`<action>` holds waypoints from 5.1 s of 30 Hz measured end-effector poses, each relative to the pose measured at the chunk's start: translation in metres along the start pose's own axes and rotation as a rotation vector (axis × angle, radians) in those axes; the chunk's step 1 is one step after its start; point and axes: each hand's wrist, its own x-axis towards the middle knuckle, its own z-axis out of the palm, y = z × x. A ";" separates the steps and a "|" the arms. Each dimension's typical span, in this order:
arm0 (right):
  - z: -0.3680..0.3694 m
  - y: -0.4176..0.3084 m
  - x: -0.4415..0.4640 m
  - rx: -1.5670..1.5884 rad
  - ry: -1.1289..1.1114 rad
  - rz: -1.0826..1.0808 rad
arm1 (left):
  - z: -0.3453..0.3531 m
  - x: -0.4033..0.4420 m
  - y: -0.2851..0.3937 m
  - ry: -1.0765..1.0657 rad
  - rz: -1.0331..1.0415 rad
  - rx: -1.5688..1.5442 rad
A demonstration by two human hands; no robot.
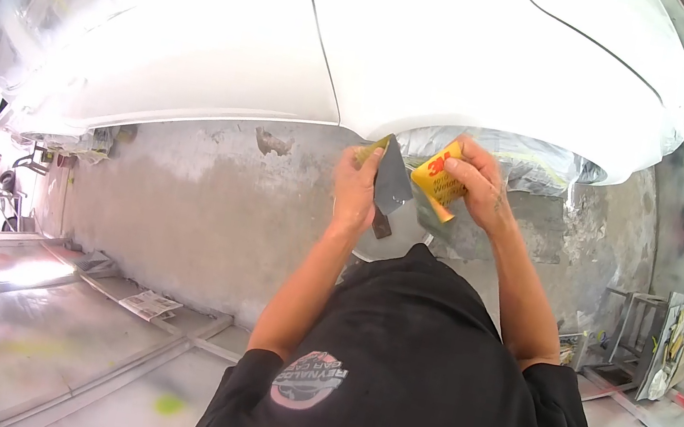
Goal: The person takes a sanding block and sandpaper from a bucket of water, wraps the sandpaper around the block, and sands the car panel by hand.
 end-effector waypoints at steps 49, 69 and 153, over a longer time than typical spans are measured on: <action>0.033 0.082 0.007 0.370 0.023 0.287 | -0.024 0.011 -0.014 0.067 0.146 0.361; 0.014 0.106 0.014 0.041 0.272 0.178 | -0.033 -0.010 -0.008 -0.058 -0.018 0.299; -0.062 0.511 0.014 -0.855 -0.405 0.145 | -0.222 -0.029 -0.257 -0.200 -0.317 1.230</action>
